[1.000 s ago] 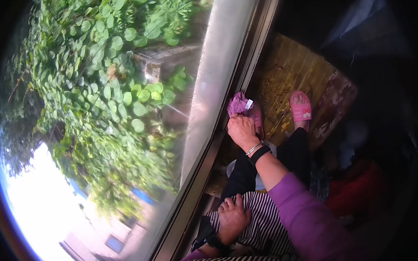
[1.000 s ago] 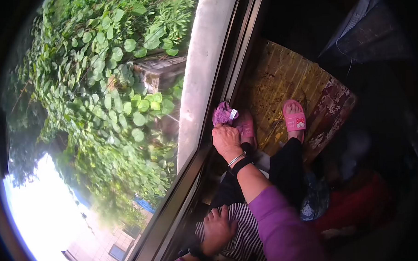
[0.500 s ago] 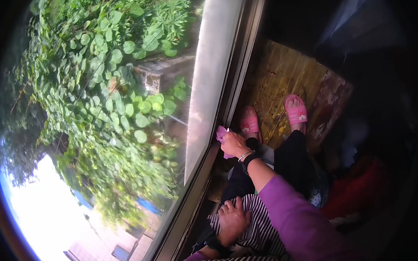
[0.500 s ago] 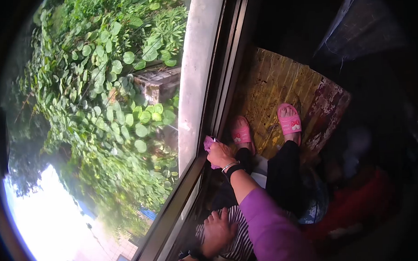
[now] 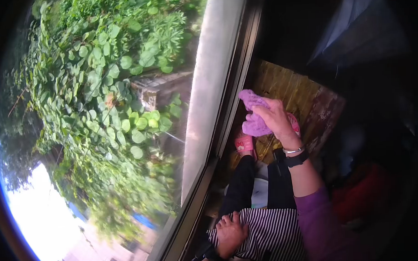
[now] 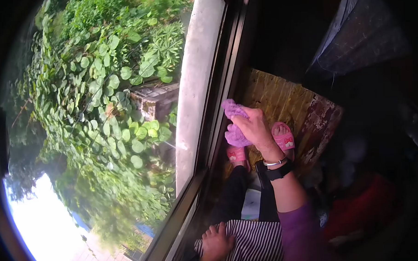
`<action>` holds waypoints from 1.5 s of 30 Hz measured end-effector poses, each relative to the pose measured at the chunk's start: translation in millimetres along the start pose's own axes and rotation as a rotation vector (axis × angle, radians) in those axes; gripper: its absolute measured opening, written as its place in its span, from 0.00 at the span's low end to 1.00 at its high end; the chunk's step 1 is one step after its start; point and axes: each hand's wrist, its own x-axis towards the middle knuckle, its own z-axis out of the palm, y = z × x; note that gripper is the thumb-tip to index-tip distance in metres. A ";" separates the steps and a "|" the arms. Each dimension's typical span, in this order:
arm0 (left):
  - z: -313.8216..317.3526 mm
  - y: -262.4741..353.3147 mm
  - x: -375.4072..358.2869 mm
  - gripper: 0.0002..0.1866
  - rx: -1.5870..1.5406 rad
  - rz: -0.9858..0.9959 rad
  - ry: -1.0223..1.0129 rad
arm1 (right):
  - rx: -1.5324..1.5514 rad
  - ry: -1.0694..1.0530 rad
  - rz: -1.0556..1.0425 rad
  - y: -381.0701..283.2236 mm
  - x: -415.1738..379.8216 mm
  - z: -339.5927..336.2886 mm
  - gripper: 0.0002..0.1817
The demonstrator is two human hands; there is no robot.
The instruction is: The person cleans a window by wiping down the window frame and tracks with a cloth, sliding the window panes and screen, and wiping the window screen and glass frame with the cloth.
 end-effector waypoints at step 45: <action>0.7 -0.5 3.6 0.36 -0.014 0.005 0.021 | -0.613 0.539 -0.719 -105.1 168.5 9.4 0.08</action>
